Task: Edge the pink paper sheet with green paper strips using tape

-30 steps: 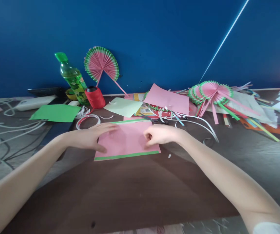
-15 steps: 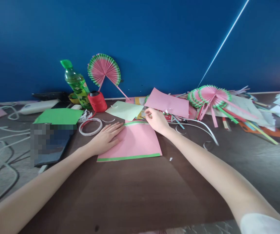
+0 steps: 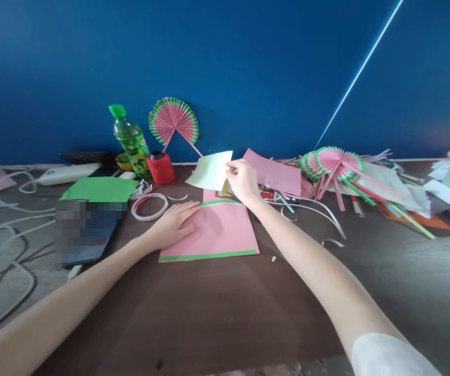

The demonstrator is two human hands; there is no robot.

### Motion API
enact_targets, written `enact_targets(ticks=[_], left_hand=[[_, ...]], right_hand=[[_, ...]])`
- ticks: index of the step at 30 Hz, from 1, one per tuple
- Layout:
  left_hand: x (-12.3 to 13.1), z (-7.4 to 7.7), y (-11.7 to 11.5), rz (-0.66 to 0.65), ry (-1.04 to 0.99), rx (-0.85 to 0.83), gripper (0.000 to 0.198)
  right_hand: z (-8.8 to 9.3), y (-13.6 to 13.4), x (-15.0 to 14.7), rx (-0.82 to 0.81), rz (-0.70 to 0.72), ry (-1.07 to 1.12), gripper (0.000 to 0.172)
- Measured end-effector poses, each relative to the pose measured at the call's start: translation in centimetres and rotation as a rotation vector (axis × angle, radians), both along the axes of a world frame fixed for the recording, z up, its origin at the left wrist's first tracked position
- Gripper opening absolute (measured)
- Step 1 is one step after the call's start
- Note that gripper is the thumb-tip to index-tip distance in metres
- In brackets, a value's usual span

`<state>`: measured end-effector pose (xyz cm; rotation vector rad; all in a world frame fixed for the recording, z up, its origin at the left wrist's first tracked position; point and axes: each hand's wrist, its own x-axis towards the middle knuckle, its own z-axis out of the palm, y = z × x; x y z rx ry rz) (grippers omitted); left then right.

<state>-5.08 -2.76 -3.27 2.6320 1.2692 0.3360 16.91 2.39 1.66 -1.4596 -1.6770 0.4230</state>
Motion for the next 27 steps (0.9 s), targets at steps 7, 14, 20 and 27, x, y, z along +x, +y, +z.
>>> enact_targets(ticks=[7, 14, 20, 27], left_hand=[[0.6, 0.9, 0.1, 0.234, -0.582, -0.281, 0.047], [1.7, 1.8, 0.5, 0.185, -1.59, -0.964, 0.022], [0.8, 0.9, 0.9, 0.408, -1.598, -0.709, 0.025], [0.2, -0.8, 1.4, 0.357, -1.417, -0.558, 0.04]], right_hand=[[1.2, -5.5, 0.1, 0.377, 0.266, 0.007, 0.028], [-1.6, -8.0, -0.8, 0.052, 0.436, 0.518, 0.031], [-2.3, -8.1, 0.7, -0.12, 0.413, 0.204, 0.021], [-1.7, -5.5, 6.8, -0.157, 0.122, -0.252, 0.025]])
